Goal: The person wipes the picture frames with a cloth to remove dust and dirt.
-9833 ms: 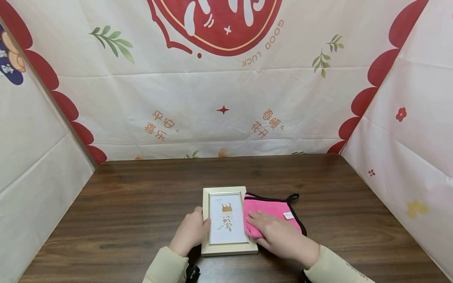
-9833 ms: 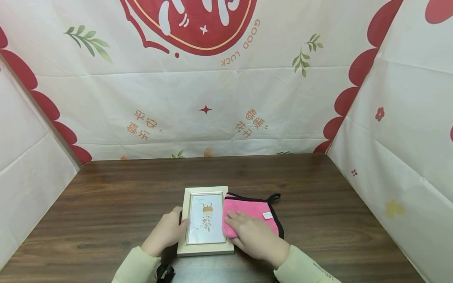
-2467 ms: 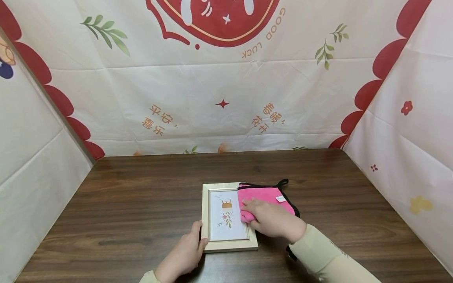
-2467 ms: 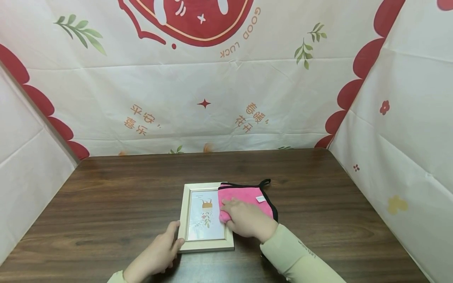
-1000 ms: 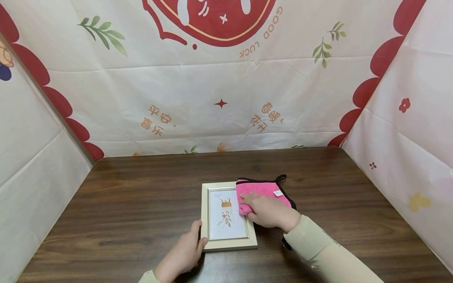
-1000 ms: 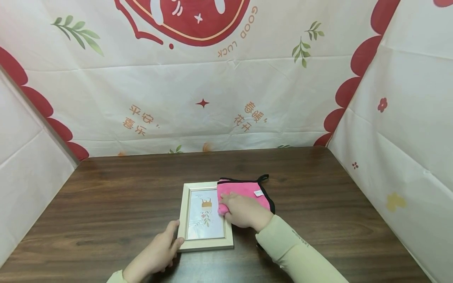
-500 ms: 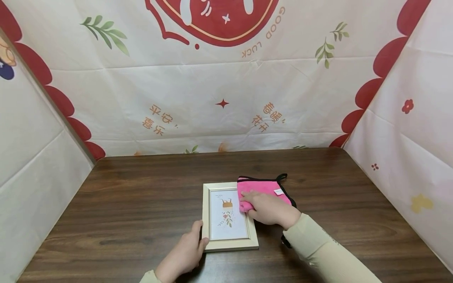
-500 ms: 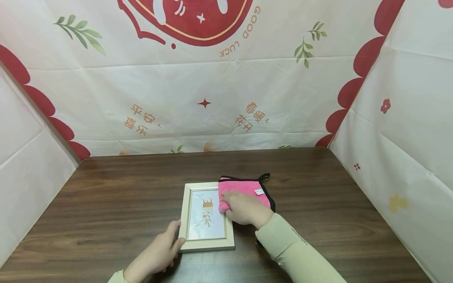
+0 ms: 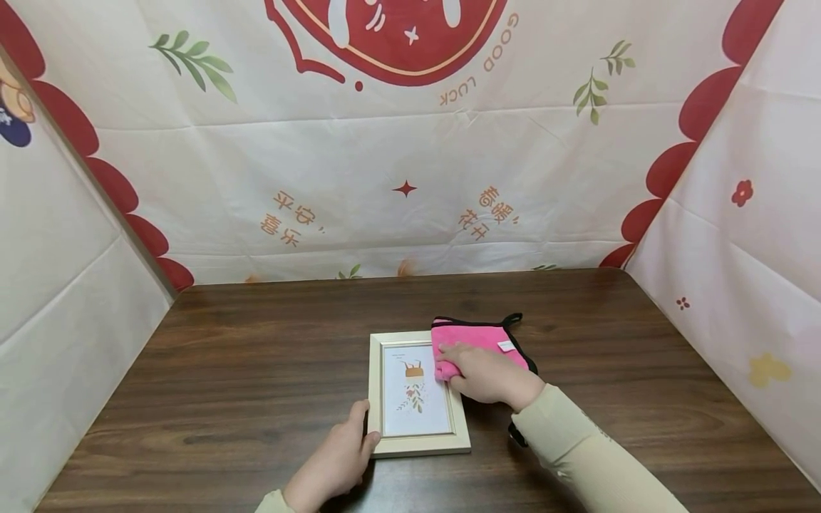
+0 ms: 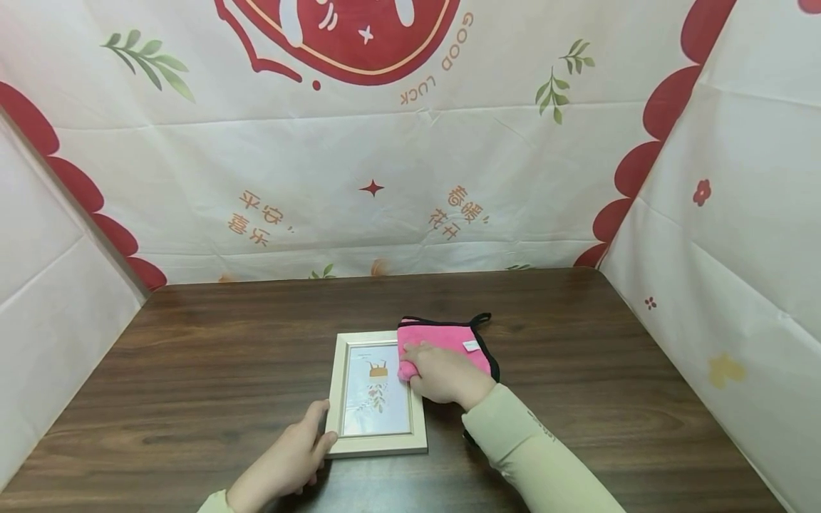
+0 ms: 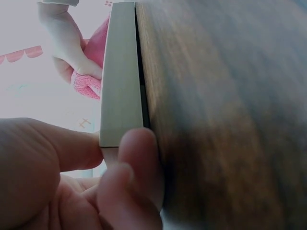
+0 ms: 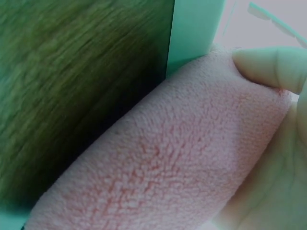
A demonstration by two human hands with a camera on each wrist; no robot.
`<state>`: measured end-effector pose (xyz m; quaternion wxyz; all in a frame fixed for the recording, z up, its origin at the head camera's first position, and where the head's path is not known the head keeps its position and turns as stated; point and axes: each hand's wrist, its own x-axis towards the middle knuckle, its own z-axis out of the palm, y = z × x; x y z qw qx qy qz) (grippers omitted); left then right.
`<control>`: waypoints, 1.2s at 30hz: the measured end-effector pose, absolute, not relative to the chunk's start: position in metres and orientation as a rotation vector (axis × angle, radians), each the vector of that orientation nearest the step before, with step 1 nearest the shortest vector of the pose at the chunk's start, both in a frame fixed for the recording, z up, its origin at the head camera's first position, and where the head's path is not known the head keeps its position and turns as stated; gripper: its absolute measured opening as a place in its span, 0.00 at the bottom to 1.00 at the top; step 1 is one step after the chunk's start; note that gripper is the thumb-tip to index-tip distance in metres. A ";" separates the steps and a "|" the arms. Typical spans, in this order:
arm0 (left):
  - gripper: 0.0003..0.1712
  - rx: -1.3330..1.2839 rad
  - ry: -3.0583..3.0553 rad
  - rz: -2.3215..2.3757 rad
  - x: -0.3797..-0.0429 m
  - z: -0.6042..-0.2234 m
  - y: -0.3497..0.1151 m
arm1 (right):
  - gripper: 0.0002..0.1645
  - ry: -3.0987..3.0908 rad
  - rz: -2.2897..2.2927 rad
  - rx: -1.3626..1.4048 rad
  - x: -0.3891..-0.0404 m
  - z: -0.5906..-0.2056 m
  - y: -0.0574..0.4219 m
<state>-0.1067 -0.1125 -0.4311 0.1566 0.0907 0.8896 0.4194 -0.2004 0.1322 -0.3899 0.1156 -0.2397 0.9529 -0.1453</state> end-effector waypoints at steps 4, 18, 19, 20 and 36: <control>0.29 0.258 2.541 1.211 -0.106 -0.431 -0.112 | 0.30 2.791 -0.434 -0.696 -0.202 -0.391 0.133; 0.29 0.277 2.557 1.218 -0.105 -0.433 -0.112 | 0.31 2.784 -0.432 -0.666 -0.210 -0.392 0.132; 0.29 0.279 2.560 1.216 -0.105 -0.433 -0.112 | 0.31 2.785 -0.430 -0.671 -0.211 -0.391 0.132; 0.29 0.282 2.562 1.215 -0.105 -0.433 -0.112 | 0.31 2.785 -0.433 -0.678 -0.212 -0.392 0.132; 0.30 0.267 2.553 1.202 -0.107 -0.432 -0.114 | 0.32 2.754 -0.441 -0.662 -0.220 -0.388 0.131</control>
